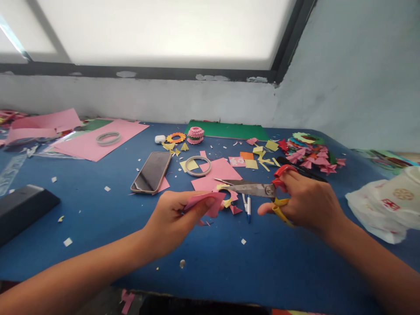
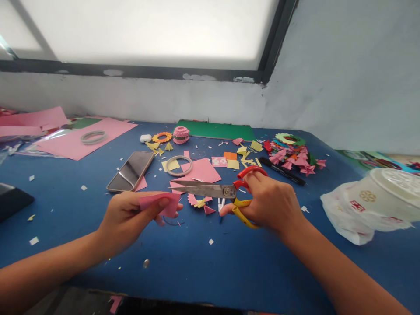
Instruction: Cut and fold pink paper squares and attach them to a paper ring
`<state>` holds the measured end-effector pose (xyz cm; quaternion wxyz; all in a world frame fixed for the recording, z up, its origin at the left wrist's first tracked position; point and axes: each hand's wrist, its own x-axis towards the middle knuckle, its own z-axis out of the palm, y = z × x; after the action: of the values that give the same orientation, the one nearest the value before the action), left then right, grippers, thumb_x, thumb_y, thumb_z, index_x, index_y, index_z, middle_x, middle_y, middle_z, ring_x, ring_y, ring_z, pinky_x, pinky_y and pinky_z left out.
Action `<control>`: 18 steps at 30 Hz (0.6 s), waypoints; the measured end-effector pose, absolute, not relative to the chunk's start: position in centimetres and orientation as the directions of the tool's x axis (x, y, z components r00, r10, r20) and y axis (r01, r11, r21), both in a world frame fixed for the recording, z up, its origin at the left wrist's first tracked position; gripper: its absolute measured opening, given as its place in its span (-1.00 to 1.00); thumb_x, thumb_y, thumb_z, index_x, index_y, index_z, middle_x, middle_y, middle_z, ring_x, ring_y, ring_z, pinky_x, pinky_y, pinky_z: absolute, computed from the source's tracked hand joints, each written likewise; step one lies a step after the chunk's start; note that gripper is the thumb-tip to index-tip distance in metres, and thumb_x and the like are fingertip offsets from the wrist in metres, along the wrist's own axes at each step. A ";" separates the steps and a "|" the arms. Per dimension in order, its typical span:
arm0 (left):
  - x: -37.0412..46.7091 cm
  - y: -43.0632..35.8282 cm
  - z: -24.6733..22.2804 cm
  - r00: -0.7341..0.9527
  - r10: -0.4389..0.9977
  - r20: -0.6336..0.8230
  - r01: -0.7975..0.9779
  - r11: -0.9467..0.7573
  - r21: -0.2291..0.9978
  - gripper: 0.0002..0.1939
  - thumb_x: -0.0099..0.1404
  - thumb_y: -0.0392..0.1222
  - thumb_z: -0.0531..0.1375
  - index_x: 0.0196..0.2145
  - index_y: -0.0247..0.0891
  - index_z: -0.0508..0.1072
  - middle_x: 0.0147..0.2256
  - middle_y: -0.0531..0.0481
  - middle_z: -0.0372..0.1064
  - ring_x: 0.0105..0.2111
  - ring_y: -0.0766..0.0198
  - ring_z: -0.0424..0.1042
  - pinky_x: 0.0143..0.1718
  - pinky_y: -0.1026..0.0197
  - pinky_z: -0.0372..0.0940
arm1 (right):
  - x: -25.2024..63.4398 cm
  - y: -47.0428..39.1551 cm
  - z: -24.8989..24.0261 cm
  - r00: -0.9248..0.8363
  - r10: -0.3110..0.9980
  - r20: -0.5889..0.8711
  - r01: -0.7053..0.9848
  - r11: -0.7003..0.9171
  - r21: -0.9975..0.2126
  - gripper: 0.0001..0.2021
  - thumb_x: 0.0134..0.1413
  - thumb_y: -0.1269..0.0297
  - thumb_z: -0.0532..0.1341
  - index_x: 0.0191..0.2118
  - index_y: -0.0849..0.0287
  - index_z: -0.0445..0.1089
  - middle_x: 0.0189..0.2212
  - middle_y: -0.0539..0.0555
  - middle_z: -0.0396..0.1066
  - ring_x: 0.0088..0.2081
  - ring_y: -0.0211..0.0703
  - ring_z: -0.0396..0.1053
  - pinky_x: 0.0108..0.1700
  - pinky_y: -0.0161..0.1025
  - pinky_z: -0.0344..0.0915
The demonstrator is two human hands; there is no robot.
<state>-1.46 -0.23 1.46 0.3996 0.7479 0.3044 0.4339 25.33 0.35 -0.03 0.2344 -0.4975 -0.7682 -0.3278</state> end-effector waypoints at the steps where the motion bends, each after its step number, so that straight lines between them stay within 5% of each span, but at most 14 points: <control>1: -1.5 -0.2 1.4 0.446 0.798 0.405 0.116 -0.500 0.858 -0.81 0.29 -0.29 0.11 -0.26 -0.28 0.53 -0.43 0.01 0.51 -0.47 0.35 0.46 -0.53 0.40 0.42 | 25.3 0.3 0.0 -0.400 0.614 0.681 0.916 0.290 0.278 -0.33 0.06 -0.26 -0.15 -0.44 0.30 0.37 -0.59 0.14 0.37 -0.62 -0.17 0.32 -0.59 -0.29 0.02; 18: -1.7 0.2 1.0 0.568 0.601 0.563 0.193 -0.762 0.618 -0.76 0.34 -0.25 0.03 -0.25 -0.37 0.49 -0.45 -0.07 0.50 -0.56 0.39 0.42 -0.56 0.40 0.33 | 24.9 0.1 0.1 -0.478 0.557 0.679 0.878 0.310 0.364 -0.36 0.03 -0.25 -0.10 -0.53 0.29 0.35 -0.67 0.06 0.27 -0.66 -0.23 0.26 -0.58 -0.30 0.03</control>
<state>-1.74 0.24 1.05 0.2533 0.8484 0.2340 0.4017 24.90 0.06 0.14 0.2206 -0.4606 -0.7787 -0.3645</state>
